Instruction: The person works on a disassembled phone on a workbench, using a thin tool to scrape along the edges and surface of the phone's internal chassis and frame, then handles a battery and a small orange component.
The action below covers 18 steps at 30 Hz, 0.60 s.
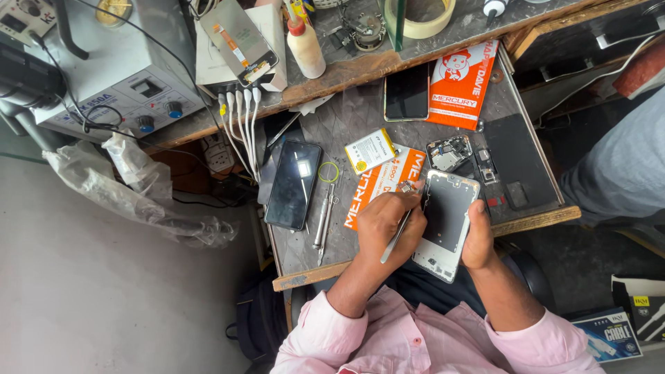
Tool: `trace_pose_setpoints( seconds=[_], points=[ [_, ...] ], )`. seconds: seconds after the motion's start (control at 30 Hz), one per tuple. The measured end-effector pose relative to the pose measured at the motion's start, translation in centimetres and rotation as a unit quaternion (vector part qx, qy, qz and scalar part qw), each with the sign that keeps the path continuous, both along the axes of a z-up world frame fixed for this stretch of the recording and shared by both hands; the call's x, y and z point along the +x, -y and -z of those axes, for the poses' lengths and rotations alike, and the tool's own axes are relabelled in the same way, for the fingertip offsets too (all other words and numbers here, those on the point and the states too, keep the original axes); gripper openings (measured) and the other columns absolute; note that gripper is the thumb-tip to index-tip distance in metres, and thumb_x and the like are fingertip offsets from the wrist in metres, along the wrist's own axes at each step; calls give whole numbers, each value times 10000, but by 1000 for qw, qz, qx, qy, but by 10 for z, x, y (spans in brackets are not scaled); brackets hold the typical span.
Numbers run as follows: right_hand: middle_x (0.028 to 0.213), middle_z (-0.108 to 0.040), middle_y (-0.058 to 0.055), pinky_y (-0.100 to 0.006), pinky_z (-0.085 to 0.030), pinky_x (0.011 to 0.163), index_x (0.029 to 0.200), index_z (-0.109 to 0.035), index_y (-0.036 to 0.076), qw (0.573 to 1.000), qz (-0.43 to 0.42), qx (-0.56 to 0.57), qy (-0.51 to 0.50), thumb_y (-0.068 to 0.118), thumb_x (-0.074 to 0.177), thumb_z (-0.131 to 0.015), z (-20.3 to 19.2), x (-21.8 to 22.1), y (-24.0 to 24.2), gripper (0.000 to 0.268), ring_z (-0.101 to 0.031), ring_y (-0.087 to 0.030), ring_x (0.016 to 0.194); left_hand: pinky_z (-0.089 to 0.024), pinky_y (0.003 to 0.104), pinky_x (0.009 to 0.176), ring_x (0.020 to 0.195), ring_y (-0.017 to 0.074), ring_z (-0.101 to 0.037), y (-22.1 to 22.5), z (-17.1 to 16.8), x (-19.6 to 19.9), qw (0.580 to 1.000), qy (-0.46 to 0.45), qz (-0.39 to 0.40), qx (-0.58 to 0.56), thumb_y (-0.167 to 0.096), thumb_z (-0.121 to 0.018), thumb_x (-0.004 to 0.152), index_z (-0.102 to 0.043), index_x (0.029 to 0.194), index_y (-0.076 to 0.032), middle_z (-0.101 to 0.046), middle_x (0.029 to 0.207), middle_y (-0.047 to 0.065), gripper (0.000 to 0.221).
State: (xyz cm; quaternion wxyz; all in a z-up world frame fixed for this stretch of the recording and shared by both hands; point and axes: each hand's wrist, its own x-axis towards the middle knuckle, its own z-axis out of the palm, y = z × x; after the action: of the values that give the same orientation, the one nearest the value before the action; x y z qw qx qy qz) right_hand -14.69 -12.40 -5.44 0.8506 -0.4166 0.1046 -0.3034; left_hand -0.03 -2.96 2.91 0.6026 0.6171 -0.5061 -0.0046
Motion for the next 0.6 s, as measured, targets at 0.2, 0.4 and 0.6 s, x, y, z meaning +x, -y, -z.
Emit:
trace_pose_setpoints(
  seconds=[0.2,0.4,0.6],
  points=[
    [1460,-524,-177,-418,-417,1123,1523,-399,-46,998,41,3,-50,632,1031,-443,19,-9,3,839,-515,-271,1343,-594,353,757,841,296,-741,7,3,0,1000,-14,-12,-2,57,-731,838,-667,965,-12,-733,943,143,158],
    [1431,-546,-165,-419,-435,1085,1502,-417,-16,996,46,40,-63,637,997,-416,26,-9,5,825,-542,-284,1299,-602,351,780,869,288,-747,7,6,3,999,-24,21,-31,47,-733,856,-671,975,-18,-733,956,134,149],
    [1383,-568,-193,-447,-470,1013,1495,-433,-15,997,27,52,-46,639,1017,-415,22,-10,5,810,-575,-312,1223,-602,346,803,896,290,-758,4,6,4,998,-38,27,-36,11,-736,895,-682,1017,-13,-742,1007,142,135]
  ],
)
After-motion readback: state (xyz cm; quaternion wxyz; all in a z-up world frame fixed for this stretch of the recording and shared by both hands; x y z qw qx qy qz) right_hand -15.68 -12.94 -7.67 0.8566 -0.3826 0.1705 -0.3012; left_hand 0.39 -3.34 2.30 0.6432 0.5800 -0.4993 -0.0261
